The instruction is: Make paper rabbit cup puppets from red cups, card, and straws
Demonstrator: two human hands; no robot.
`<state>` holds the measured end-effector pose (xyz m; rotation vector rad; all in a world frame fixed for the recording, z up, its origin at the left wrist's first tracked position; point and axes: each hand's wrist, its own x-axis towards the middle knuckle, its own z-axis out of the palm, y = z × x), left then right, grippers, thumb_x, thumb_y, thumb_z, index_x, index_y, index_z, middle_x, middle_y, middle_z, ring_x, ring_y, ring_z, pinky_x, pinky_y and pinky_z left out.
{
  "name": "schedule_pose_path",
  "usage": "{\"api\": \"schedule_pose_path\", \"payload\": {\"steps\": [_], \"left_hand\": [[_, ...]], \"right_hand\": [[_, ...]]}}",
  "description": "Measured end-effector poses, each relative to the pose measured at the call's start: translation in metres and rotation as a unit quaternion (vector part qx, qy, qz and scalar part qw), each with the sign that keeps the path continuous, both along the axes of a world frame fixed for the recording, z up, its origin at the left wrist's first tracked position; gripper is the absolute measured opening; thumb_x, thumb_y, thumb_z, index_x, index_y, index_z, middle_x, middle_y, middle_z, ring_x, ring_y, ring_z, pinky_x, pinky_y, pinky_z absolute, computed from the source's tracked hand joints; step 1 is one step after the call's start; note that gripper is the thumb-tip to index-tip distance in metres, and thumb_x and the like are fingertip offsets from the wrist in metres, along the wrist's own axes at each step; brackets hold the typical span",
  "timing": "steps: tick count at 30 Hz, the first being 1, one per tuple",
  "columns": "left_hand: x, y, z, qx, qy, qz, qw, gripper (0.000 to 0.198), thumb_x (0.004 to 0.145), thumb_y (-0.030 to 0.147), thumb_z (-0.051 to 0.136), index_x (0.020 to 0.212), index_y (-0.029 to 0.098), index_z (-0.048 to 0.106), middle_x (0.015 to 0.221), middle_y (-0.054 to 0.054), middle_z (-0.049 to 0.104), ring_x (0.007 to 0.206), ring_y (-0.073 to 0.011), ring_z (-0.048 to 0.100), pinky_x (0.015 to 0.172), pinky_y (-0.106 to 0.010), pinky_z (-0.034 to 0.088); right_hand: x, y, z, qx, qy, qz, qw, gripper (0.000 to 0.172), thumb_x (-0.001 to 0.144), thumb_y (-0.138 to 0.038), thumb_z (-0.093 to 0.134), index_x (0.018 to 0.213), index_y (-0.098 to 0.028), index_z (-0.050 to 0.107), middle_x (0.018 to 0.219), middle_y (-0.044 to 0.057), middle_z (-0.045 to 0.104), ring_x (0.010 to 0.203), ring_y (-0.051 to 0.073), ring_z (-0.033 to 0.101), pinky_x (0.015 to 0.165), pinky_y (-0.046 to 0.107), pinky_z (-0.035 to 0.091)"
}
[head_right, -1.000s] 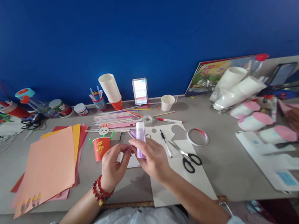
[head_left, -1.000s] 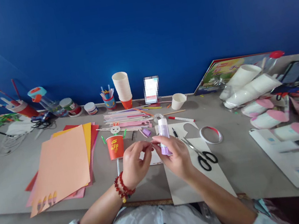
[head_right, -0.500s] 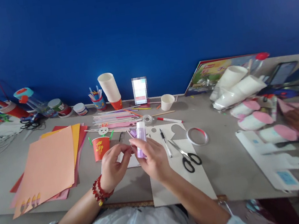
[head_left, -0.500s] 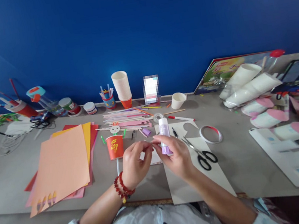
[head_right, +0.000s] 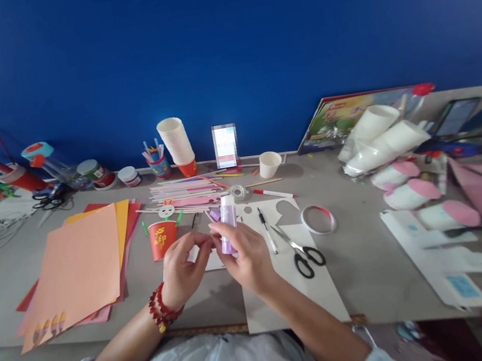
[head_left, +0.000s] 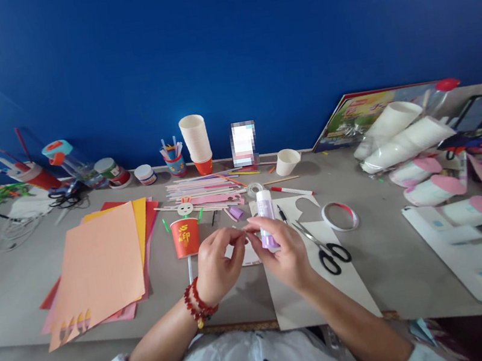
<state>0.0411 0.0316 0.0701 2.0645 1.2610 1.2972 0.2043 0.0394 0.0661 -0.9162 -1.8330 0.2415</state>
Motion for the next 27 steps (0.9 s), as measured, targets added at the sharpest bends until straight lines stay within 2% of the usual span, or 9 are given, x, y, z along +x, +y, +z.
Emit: {"api": "schedule_pose_path", "payload": {"steps": [7,18,27], "left_hand": [[0.0015,0.0011,0.0,0.021,0.015,0.001,1.0,0.011,0.09,0.011,0.053,0.086,0.02,0.058,0.078,-0.002,0.07,0.073,-0.0158,0.065,0.068,-0.027,0.05],[0.0027,-0.001,0.0015,-0.045,-0.052,0.005,0.998,0.008,0.089,0.016,0.058,0.083,0.02,0.061,0.075,-0.001,0.07,0.069,-0.0139,0.066,0.066,-0.025,0.051],[0.0025,-0.0012,-0.0004,-0.043,-0.06,0.007,0.997,0.007,0.089,0.018,0.059,0.083,0.02,0.062,0.075,-0.001,0.071,0.069,-0.0139,0.066,0.066,-0.025,0.051]], "right_hand": [[-0.0001,0.0018,0.0003,0.003,-0.014,-0.008,1.0,0.043,0.088,-0.008,0.06,0.127,-0.028,0.054,0.096,0.004,0.075,0.083,0.021,0.071,0.076,0.036,0.059],[0.0007,-0.0034,0.0004,-0.003,0.004,-0.033,0.999,0.042,0.089,-0.011,0.06,0.127,-0.027,0.053,0.096,0.004,0.076,0.083,0.02,0.073,0.077,0.035,0.06],[-0.0028,-0.005,0.0029,0.025,-0.013,-0.057,0.998,0.045,0.087,-0.009,0.062,0.128,-0.026,0.052,0.094,0.004,0.076,0.08,0.021,0.073,0.075,0.036,0.06]]}}
